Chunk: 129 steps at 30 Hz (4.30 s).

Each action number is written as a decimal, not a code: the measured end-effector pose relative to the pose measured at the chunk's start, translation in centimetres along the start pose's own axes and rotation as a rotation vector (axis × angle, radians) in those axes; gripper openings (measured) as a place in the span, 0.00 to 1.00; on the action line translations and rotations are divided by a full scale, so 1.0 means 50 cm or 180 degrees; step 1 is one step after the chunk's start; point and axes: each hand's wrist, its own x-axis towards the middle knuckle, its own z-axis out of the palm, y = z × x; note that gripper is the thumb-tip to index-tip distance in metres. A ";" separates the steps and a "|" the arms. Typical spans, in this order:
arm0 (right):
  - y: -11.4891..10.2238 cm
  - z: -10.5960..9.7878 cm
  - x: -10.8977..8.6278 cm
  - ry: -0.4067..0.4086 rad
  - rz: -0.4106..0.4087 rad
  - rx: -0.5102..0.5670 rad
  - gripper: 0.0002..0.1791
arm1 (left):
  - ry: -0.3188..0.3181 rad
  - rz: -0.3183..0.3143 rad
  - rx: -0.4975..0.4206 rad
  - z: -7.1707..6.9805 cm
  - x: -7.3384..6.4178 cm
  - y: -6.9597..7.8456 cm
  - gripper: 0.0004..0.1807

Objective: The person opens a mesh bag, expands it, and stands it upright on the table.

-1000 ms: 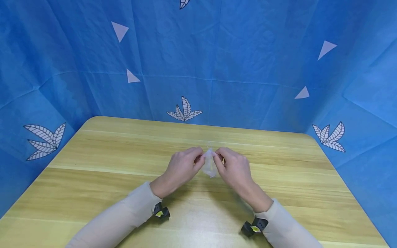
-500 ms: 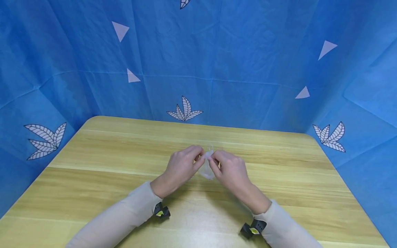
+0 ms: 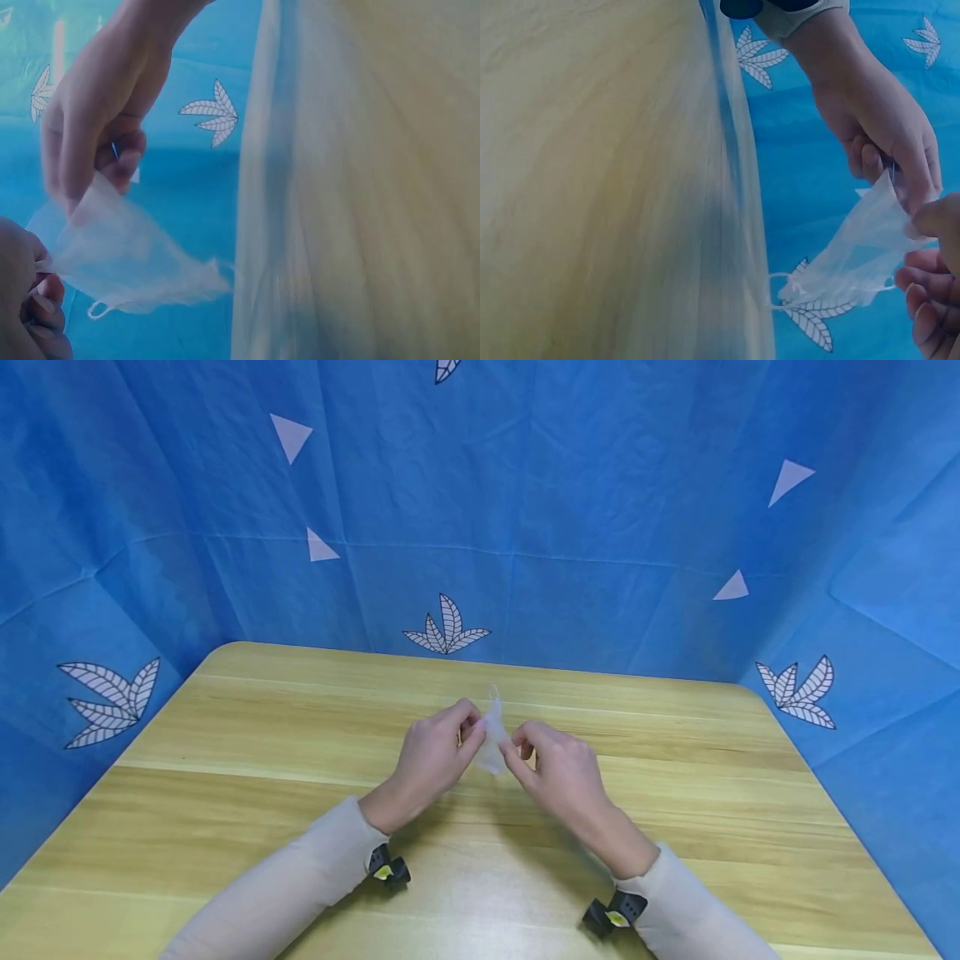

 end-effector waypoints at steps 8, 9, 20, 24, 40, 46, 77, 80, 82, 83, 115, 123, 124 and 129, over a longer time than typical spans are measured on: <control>0.001 -0.001 -0.001 0.0176 0.0057 -0.0019 0.06 | -0.0315 0.0032 0.0072 0.013 -0.006 0.001 0.14; 0.003 -0.001 0.000 0.0186 0.0071 -0.0017 0.06 | -0.0352 0.0026 0.0075 0.014 -0.007 0.002 0.15; 0.013 -0.007 0.005 0.0212 0.0280 0.0050 0.04 | -0.0531 -0.0066 -0.0107 0.015 -0.008 0.005 0.11; 0.009 -0.003 0.003 -0.0114 0.0342 -0.0082 0.08 | -0.0286 -0.0028 -0.0094 0.013 -0.008 0.003 0.11; -0.003 -0.001 0.000 0.0014 0.0372 -0.0059 0.10 | -0.0477 -0.0068 0.0209 0.022 -0.014 0.003 0.11; 0.000 0.004 -0.004 0.0329 -0.0093 -0.0215 0.12 | -0.0330 0.0185 0.0583 0.021 -0.015 0.001 0.09; 0.029 -0.008 0.006 0.0602 -0.0028 -0.0379 0.04 | -0.0364 0.0160 0.0553 0.009 -0.005 0.000 0.05; 0.030 -0.006 0.005 0.0627 -0.0019 -0.0344 0.04 | -0.0213 0.0125 0.0498 0.003 -0.002 -0.001 0.05; 0.029 -0.003 0.004 0.0616 -0.0027 -0.0307 0.04 | -0.0146 0.0118 0.0443 0.000 0.000 -0.002 0.05; 0.028 -0.002 0.003 0.0604 -0.0029 -0.0280 0.05 | -0.0116 0.0135 0.0417 -0.001 0.001 -0.002 0.05; 0.040 -0.027 0.030 0.0507 0.2379 0.3158 0.16 | -0.0302 0.0035 -0.0322 0.005 0.003 -0.012 0.22; 0.044 -0.027 0.029 0.0456 0.2315 0.3172 0.15 | -0.0395 -0.1056 -0.1359 -0.002 0.022 -0.026 0.18; 0.044 -0.027 0.028 0.0442 0.2298 0.3160 0.14 | -0.0387 -0.1119 -0.1450 -0.003 0.023 -0.029 0.18; 0.041 -0.024 0.024 0.0379 0.2188 0.3132 0.14 | -0.0411 -0.1189 -0.1657 -0.004 0.025 -0.034 0.15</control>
